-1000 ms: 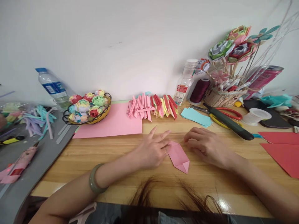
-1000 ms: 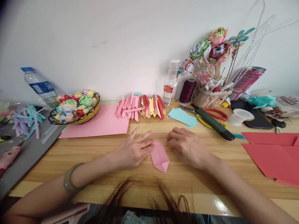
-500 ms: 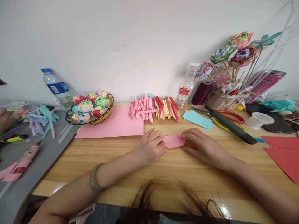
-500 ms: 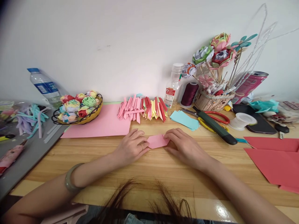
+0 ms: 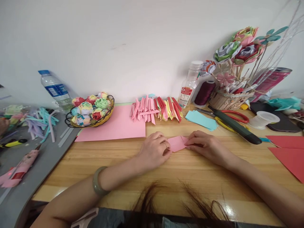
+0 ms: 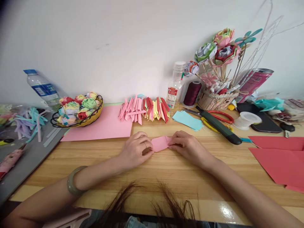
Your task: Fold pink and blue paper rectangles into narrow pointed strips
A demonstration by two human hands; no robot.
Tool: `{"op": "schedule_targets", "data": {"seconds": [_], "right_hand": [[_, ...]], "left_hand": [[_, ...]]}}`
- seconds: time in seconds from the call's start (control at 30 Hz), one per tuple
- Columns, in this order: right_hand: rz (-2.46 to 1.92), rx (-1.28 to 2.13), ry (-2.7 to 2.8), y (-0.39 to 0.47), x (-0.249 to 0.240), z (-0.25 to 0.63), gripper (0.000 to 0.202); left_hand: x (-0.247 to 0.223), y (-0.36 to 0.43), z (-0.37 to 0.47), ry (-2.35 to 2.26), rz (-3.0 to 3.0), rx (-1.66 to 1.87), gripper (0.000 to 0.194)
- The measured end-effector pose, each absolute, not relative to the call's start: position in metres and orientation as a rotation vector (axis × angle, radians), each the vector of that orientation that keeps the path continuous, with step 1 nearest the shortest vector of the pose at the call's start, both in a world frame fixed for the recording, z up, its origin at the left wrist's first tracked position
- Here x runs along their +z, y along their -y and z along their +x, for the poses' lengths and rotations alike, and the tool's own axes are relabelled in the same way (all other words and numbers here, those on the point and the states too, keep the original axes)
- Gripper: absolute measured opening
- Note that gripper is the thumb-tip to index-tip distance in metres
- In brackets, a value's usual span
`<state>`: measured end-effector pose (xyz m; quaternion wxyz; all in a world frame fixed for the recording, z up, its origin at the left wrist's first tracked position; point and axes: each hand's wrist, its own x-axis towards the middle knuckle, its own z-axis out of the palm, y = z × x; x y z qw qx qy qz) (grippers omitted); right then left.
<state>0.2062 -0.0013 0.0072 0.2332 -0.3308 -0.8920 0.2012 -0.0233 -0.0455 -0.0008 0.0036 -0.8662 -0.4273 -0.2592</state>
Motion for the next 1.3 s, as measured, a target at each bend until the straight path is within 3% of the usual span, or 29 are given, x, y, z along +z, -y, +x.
{"op": "schedule_targets", "data": {"seconds": [0.37, 0.77, 1.3], "right_hand": [[-1.090, 0.830, 2.411, -0.006, 0.012, 0.204, 0.028], [-1.159, 0.322, 2.623, -0.003, 0.005, 0.197, 0.021], [-1.327, 0.130, 2.630, 0.003, 0.010, 0.186, 0.020]], "left_hand": [[0.007, 0.048, -0.014, 1.789, -2.719, -0.911, 0.006], [0.012, 0.047, -0.005, 1.912, -2.639, -0.639, 0.013], [0.011, 0.041, -0.002, 1.905, -2.619, -0.548, 0.016]]}}
